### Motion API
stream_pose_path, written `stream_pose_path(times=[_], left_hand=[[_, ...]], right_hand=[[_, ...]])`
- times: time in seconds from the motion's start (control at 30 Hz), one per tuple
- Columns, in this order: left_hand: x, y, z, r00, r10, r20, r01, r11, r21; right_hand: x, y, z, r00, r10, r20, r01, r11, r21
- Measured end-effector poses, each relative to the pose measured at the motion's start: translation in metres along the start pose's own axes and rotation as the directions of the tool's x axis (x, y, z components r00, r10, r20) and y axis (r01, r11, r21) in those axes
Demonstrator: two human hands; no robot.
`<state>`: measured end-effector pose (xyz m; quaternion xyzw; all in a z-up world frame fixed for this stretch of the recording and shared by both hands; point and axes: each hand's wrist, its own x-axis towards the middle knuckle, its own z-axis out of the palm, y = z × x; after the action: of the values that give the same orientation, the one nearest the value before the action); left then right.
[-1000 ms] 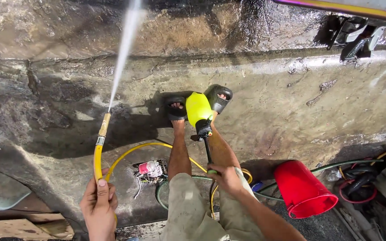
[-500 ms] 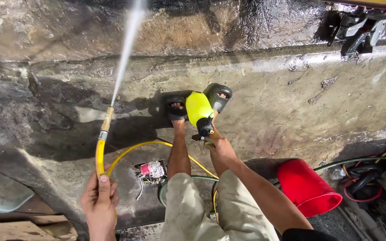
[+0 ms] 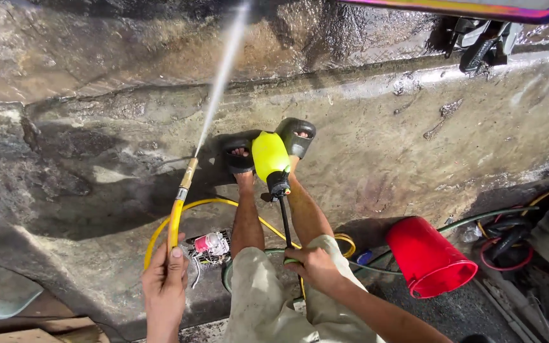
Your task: Rinsing a motorcycle with a high-pressure water hose and applying soap using a manual pump sprayer.
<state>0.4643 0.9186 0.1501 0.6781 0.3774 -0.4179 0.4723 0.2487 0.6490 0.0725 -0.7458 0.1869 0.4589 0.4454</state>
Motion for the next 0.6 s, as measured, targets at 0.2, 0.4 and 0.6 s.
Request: stream_pose_path(times=[0.2,0.4,0.6], left_hand=[[0.006,-0.002,0.013,0.998,0.055,0.036,-0.057,0.997,0.055],[0.021,0.003,0.023,0.994,0.084,0.067,-0.101,0.938,0.332],[0.011,0.014,0.026,0.988,0.136,0.076,-0.152,0.943,0.295]], right_hand=[[0.096,0.01,-0.025,0.995,0.016,-0.099,-0.013,1.0,0.028],[0.035,0.011,0.016,0.999,0.034,-0.009,-0.035,0.997,-0.076],[0.116,0.066,0.014,0.969,0.145,-0.202,-0.171,0.979,-0.115]])
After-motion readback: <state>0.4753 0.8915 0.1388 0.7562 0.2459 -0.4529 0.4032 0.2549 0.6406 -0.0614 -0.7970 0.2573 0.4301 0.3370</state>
